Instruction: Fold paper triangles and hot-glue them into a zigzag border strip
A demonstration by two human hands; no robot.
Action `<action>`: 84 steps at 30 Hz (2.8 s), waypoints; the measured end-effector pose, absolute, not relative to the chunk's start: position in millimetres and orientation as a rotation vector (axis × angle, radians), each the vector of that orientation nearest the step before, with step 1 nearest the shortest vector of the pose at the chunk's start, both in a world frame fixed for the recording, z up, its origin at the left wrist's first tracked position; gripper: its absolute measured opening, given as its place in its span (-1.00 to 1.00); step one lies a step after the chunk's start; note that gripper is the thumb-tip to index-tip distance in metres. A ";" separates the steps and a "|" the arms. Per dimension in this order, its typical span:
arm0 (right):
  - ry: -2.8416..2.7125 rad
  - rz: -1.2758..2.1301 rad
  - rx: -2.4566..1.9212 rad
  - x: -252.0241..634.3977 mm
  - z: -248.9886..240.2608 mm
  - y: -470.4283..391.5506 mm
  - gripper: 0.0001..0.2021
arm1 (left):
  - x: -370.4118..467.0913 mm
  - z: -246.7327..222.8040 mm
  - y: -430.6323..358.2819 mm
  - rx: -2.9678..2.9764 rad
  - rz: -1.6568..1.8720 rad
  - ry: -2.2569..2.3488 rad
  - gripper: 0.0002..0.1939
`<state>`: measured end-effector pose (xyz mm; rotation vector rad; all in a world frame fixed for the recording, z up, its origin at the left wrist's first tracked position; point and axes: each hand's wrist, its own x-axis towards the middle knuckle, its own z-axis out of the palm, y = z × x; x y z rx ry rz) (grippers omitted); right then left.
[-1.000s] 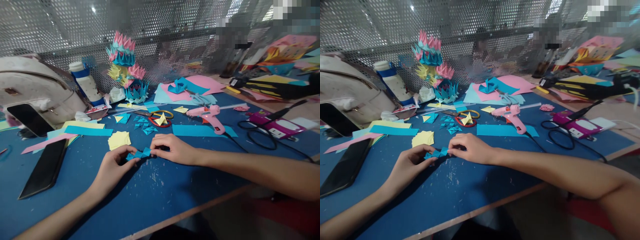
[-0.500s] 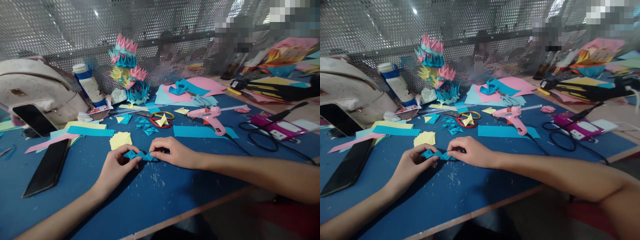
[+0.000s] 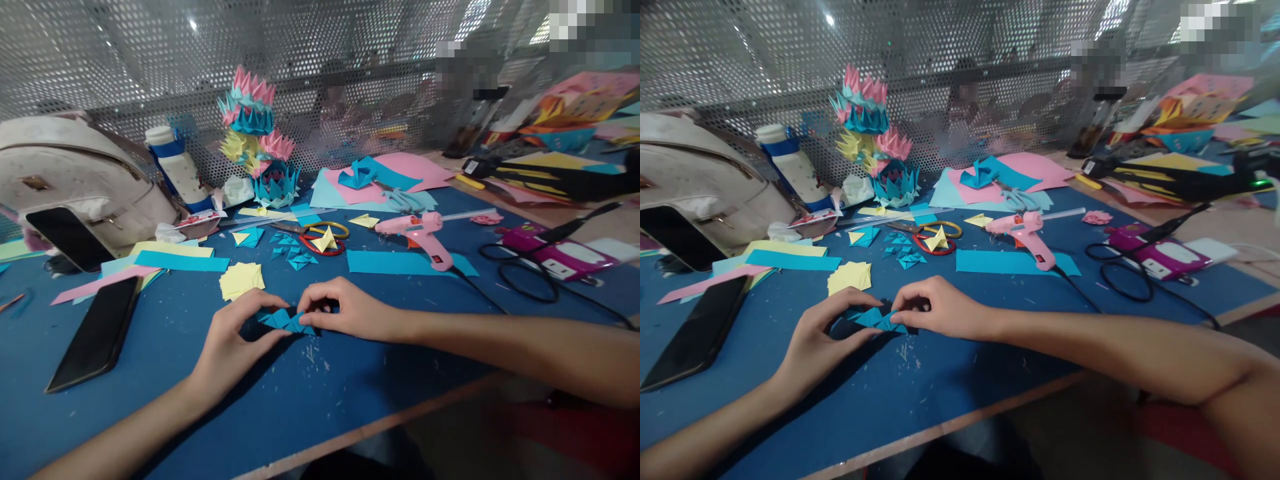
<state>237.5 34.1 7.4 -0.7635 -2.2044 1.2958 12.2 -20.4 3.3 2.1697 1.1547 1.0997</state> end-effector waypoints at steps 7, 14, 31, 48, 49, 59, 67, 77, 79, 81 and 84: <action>-2.203 1.316 -0.744 236.4 6.9 33.0 -0.78 | 13.5 3.8 -21.9 2.188 1.105 1.079 -0.79; -2.225 1.314 -0.731 237.4 6.4 32.7 -0.78 | 14.6 4.1 -22.6 2.179 1.100 1.088 -0.81; -2.229 1.311 -0.717 237.3 5.3 33.0 -0.80 | 14.4 3.7 -22.7 2.151 1.097 1.098 -0.82; -2.292 1.073 -0.698 238.4 4.8 32.3 -0.84 | 12.6 2.5 -19.5 2.050 1.029 1.227 -0.78; -2.302 1.056 -0.694 238.6 4.4 32.6 -0.84 | 12.8 2.4 -19.4 2.036 1.024 1.244 -0.82; -2.251 1.068 -0.699 239.0 9.8 30.9 -0.92 | 13.5 0.3 -18.1 1.915 1.025 1.316 -0.99; -2.187 1.001 -0.575 241.5 10.8 35.0 -0.94 | 8.9 -0.3 -14.1 1.793 1.108 1.406 -0.94; -2.303 0.845 -0.505 244.2 11.3 37.9 -0.97 | 12.6 1.4 -17.5 1.838 1.112 1.331 -0.94; -2.397 0.775 -0.482 247.1 15.7 35.5 -0.94 | 12.8 2.0 -18.3 1.852 1.120 1.315 -0.96; -2.484 0.702 -0.485 253.5 21.5 31.8 -0.91 | 12.5 2.5 -18.8 1.862 1.129 1.295 -0.95; -2.571 0.591 -0.543 275.3 31.2 24.2 -0.86 | 11.4 2.8 -18.6 1.875 1.140 1.266 -0.94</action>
